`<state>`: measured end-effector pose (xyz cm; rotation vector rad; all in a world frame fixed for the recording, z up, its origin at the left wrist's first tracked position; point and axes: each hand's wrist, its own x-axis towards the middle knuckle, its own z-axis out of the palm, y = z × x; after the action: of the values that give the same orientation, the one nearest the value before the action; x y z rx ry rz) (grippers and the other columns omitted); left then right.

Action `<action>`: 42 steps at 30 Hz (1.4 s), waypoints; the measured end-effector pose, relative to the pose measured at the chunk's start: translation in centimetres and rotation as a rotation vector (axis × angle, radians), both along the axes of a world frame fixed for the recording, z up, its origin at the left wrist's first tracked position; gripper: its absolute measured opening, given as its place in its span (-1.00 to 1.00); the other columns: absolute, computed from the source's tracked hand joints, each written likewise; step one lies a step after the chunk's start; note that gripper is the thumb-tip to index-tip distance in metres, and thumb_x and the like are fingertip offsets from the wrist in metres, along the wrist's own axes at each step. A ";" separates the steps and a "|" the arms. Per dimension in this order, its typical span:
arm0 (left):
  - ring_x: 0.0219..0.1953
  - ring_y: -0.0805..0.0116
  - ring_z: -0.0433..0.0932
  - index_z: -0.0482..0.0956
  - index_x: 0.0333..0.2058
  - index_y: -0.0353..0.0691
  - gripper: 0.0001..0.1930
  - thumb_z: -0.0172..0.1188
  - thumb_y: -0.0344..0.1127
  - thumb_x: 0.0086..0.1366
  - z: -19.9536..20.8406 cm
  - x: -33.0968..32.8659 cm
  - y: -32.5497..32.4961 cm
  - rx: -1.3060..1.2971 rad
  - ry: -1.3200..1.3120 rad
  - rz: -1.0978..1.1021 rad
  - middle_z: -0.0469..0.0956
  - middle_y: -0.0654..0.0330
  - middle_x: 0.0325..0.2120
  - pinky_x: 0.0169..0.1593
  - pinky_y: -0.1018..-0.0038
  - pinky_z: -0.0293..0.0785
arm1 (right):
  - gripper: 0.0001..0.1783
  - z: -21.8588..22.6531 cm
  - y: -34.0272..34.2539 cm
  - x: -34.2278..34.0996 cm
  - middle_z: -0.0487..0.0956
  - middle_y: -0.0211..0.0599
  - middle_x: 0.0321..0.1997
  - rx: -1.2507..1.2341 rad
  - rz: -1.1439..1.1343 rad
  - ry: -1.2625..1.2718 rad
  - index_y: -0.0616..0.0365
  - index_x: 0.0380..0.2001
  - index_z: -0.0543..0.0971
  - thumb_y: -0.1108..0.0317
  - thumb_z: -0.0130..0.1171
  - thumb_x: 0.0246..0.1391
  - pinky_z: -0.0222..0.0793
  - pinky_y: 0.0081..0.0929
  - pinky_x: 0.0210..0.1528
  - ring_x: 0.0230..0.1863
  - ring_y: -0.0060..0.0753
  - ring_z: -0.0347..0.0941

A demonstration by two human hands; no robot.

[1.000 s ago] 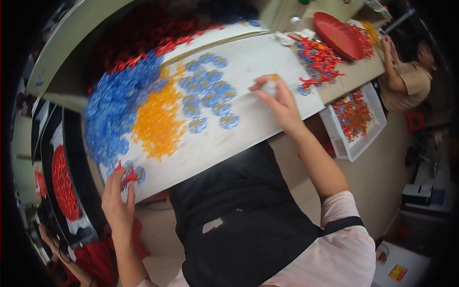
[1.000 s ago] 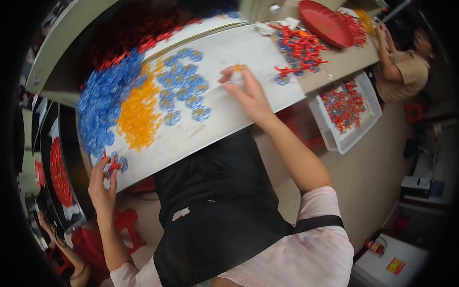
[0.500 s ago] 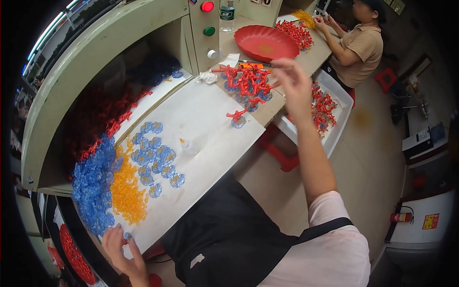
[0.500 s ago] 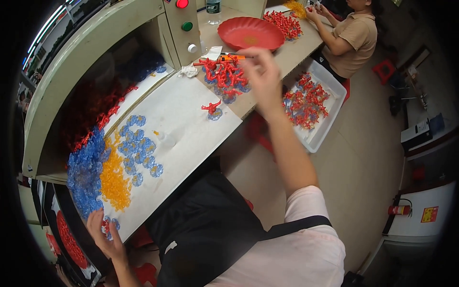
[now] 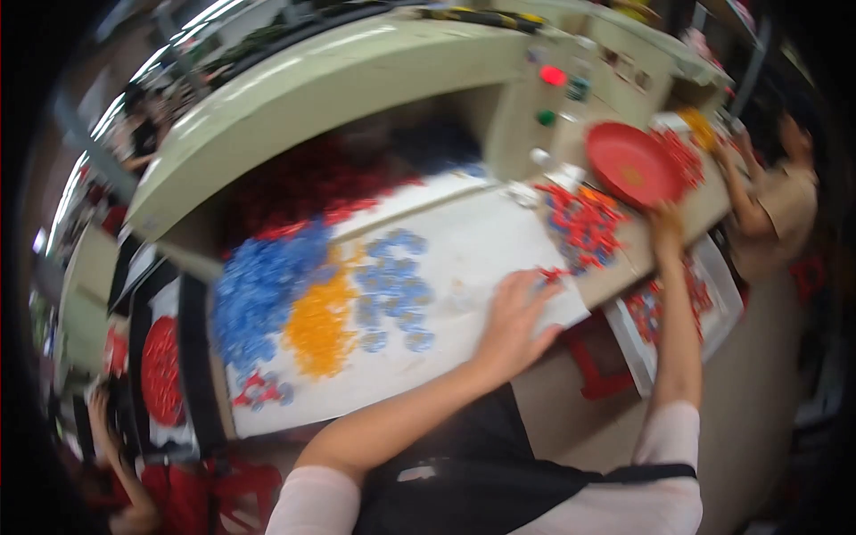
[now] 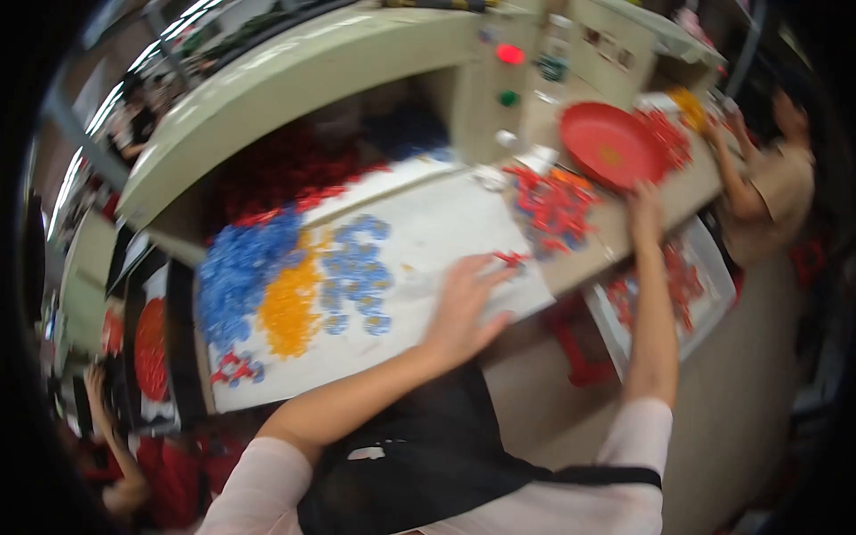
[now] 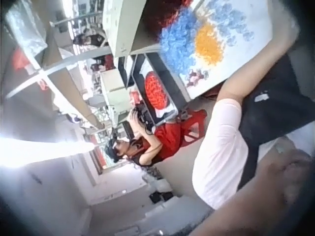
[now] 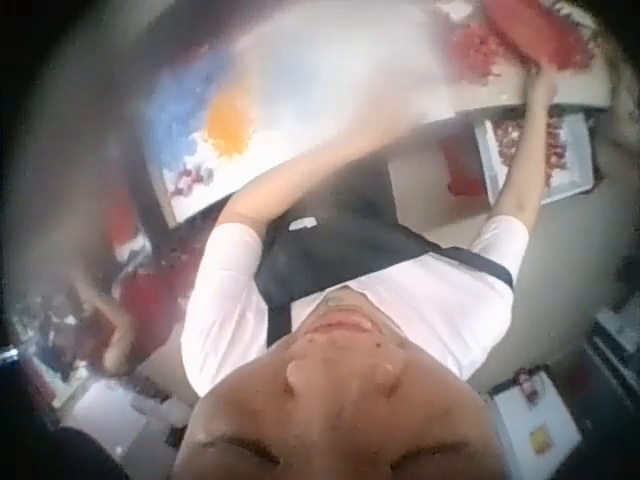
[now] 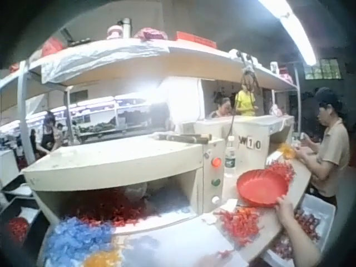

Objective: The person assembles small red toy figures onto blue plastic bases by applying glue from a bottle to the bases, then pressing the figures onto the glued bases.

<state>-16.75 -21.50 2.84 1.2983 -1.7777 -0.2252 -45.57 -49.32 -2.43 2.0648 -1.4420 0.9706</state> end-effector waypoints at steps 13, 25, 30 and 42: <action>0.15 -0.20 -0.16 0.14 0.05 -0.06 -0.20 0.33 -0.33 -0.24 -5.0 -5.4 -6.9 0.094 0.120 0.116 -0.19 -0.15 0.12 0.17 0.12 -0.09 | -0.70 4.6 12.3 -6.1 0.45 -0.02 -0.31 -0.004 0.058 0.153 0.25 -0.31 0.44 0.30 0.19 -0.11 0.27 -0.28 -0.18 -0.27 -0.11 0.38; 0.07 -0.18 0.05 0.16 0.07 0.06 -0.08 0.38 -0.11 -0.39 -4.0 -4.0 -10.6 -0.136 0.100 0.067 0.04 -0.17 0.05 0.10 0.11 0.00 | -0.81 2.9 34.6 -7.6 0.37 -0.14 -0.34 0.360 -0.119 -0.288 0.28 -0.42 0.40 0.66 0.01 -0.21 0.24 -0.44 -0.19 -0.27 -0.16 0.33; 0.12 -0.18 -0.03 0.14 0.09 0.08 -0.07 0.39 -0.06 -0.35 -3.5 -3.9 -11.5 -0.020 0.021 0.089 -0.05 -0.24 0.09 0.16 0.14 -0.09 | -0.79 2.5 34.4 -7.6 0.39 -0.20 -0.39 0.373 -0.141 -0.236 0.23 -0.51 0.42 0.69 0.07 -0.34 0.30 -0.42 -0.31 -0.33 -0.19 0.37; 0.15 -0.20 -0.11 0.39 -0.08 0.10 -0.19 0.41 -0.02 -0.50 -6.2 -8.4 -14.9 -0.174 0.068 -0.164 -0.04 -0.17 0.10 0.15 -0.02 -0.19 | -0.66 -1.9 35.9 -9.0 0.34 -0.21 -0.11 0.727 -0.009 -0.581 0.23 -0.26 0.43 0.63 0.04 -0.24 0.27 -0.41 -0.06 -0.11 -0.25 0.32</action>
<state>-25.11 -36.42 -3.40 1.0126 -1.8042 -0.1980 -54.54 -13.43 -4.33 2.3449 -2.3829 1.2358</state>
